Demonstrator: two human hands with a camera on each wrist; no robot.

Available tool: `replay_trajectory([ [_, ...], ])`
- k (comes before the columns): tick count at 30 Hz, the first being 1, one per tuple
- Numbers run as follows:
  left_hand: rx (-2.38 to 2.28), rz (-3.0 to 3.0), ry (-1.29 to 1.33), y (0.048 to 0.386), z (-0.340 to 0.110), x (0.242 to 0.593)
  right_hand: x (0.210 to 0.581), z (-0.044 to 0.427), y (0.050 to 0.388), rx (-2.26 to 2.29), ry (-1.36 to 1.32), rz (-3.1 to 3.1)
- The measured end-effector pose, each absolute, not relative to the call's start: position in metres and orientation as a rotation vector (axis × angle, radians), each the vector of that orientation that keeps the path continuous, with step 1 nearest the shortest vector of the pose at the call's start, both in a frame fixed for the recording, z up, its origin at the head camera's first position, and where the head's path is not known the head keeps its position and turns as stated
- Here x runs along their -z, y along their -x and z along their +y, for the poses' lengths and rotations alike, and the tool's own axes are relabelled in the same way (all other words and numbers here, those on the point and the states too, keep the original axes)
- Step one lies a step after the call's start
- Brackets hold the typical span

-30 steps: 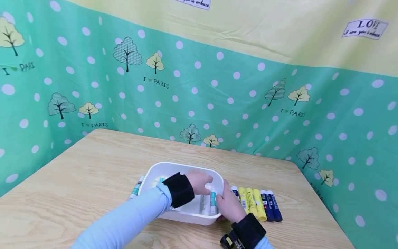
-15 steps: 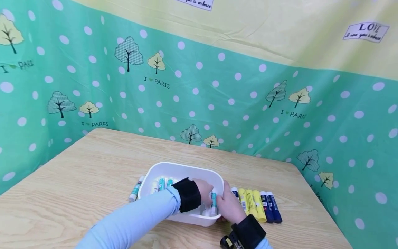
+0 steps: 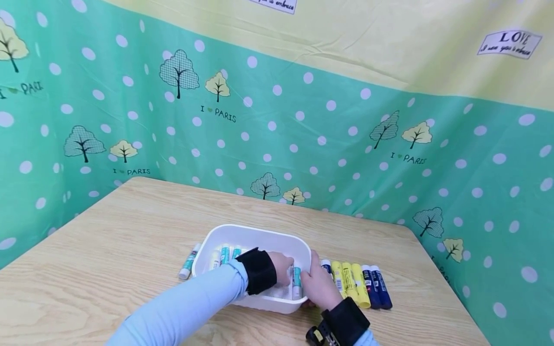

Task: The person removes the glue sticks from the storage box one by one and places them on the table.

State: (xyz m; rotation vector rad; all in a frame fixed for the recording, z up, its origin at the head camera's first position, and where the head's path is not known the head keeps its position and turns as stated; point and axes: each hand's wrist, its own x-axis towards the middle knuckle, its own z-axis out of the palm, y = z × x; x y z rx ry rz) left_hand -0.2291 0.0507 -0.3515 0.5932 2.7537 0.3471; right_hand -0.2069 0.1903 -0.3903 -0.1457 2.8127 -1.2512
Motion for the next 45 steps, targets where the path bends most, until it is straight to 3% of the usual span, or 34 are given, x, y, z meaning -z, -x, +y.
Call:
replay_trajectory([
  [24, -0.329, 2.795, -0.525, 0.233, 0.044, 0.354, 0.386, 0.187, 0.207, 1.247, 0.104, 2.794],
  [45, -0.283, 2.815, -0.618, 0.237, 0.043, 0.354, 0.39, 0.189, 0.205, 1.256, 0.126, 2.776],
])
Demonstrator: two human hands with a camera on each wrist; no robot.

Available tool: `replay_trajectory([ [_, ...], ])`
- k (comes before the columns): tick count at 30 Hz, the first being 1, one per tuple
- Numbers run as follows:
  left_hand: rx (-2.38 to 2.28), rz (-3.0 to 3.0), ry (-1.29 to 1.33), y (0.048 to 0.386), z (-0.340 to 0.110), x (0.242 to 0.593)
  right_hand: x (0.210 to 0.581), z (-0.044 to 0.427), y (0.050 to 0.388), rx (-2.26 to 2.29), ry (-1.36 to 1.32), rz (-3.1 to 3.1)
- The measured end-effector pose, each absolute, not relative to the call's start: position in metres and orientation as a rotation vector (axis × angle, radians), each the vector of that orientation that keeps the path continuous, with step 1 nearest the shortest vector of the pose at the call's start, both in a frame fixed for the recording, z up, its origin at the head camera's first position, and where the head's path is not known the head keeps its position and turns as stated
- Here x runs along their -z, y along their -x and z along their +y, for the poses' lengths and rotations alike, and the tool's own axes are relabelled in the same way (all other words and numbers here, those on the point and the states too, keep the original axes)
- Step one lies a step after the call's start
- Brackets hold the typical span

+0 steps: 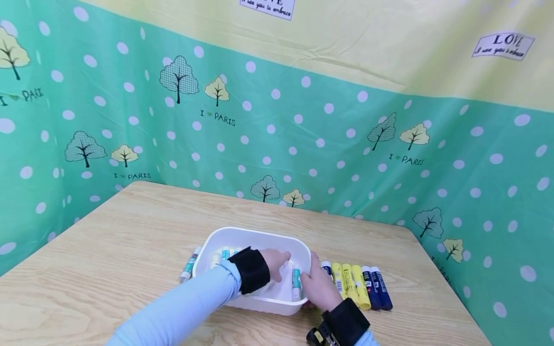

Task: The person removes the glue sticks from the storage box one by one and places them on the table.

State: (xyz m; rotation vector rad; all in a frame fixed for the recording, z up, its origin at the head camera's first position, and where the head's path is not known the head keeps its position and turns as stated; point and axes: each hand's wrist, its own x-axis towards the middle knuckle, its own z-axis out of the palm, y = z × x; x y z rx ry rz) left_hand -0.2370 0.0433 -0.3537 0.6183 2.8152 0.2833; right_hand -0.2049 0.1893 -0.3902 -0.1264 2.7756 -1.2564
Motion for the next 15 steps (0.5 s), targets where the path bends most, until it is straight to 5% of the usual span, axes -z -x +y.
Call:
replay_trajectory([
  [15, -0.479, 2.862, -0.843, 0.243, 0.004, 0.32, 0.39, 0.188, 0.203, 1.256, 0.096, 2.796],
])
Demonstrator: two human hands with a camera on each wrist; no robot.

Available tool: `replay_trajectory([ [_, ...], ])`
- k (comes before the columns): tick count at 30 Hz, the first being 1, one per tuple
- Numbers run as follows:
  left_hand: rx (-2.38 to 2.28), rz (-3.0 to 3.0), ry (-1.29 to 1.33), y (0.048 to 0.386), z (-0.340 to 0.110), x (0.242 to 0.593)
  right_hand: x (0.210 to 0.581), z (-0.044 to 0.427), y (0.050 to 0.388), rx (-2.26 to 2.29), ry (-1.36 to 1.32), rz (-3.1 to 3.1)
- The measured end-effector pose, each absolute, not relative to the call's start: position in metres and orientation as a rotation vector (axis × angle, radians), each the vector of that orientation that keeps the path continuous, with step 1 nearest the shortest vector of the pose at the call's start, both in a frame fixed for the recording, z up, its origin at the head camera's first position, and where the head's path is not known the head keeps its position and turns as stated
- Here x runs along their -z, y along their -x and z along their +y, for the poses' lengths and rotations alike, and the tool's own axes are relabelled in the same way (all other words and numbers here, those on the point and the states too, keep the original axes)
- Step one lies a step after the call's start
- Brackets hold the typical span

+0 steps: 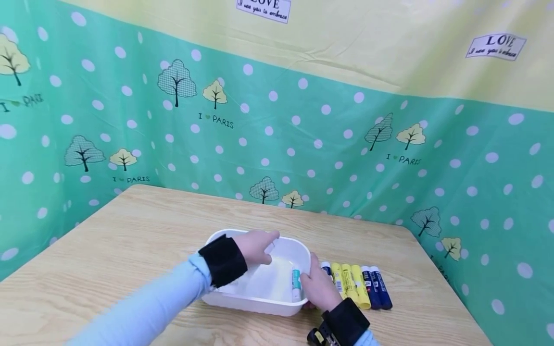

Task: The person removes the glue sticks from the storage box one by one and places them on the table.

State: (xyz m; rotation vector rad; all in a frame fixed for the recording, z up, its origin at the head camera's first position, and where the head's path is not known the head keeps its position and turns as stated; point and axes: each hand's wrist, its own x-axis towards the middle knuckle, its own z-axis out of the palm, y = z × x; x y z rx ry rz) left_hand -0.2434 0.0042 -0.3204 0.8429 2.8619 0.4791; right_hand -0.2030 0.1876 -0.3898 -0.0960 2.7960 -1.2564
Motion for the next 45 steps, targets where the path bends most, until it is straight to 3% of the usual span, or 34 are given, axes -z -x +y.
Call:
replay_trajectory([
  [13, -0.573, 2.912, -0.717, 0.231, -0.075, 0.306, 0.39, 0.186, 0.203, 1.238, 0.068, 2.803],
  [24, -0.512, 2.982, -0.623, 0.232, -0.133, 0.323, 0.388, 0.186, 0.203, 1.242, 0.093, 2.786],
  [45, -0.476, 3.069, -0.457, 0.252, -0.156, 0.374, 0.388, 0.186, 0.204, 1.228, 0.047, 2.764],
])
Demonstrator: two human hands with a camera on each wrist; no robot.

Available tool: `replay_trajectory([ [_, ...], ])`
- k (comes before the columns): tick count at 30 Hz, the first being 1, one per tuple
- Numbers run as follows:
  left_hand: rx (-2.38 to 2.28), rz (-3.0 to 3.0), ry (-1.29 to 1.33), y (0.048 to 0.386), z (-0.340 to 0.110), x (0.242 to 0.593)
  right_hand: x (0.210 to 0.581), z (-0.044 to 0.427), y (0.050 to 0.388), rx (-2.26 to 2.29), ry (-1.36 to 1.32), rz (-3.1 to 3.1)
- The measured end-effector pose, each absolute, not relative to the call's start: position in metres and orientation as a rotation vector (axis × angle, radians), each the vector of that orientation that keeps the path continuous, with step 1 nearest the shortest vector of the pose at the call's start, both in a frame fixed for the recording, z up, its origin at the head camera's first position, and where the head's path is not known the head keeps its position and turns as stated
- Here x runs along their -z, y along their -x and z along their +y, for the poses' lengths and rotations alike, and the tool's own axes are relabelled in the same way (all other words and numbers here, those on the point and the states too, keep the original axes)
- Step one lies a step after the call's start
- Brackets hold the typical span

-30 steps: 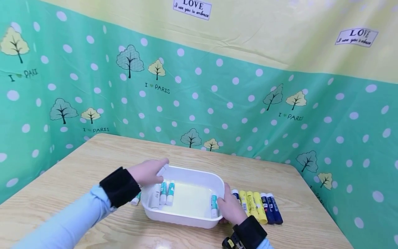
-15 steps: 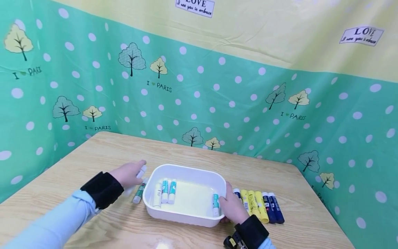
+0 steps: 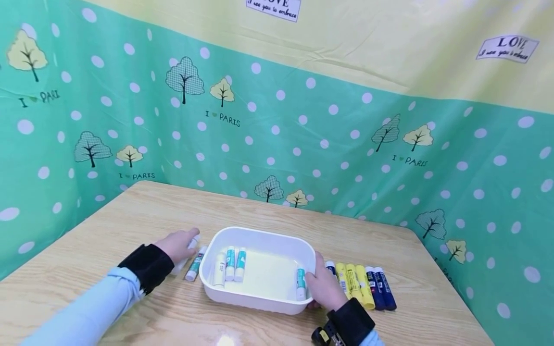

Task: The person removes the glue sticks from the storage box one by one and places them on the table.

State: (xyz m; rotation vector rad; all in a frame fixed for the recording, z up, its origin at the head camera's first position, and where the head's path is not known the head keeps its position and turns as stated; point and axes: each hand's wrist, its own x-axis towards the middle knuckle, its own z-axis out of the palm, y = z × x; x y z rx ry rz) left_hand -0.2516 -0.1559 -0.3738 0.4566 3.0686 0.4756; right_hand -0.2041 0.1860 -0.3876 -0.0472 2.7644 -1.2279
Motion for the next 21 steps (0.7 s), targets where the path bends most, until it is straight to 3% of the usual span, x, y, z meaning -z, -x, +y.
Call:
replay_trajectory([
  [21, -0.393, 3.07, -0.446, 0.254, -0.149, 0.388, 0.389, 0.187, 0.203, 1.231, 0.064, 2.792],
])
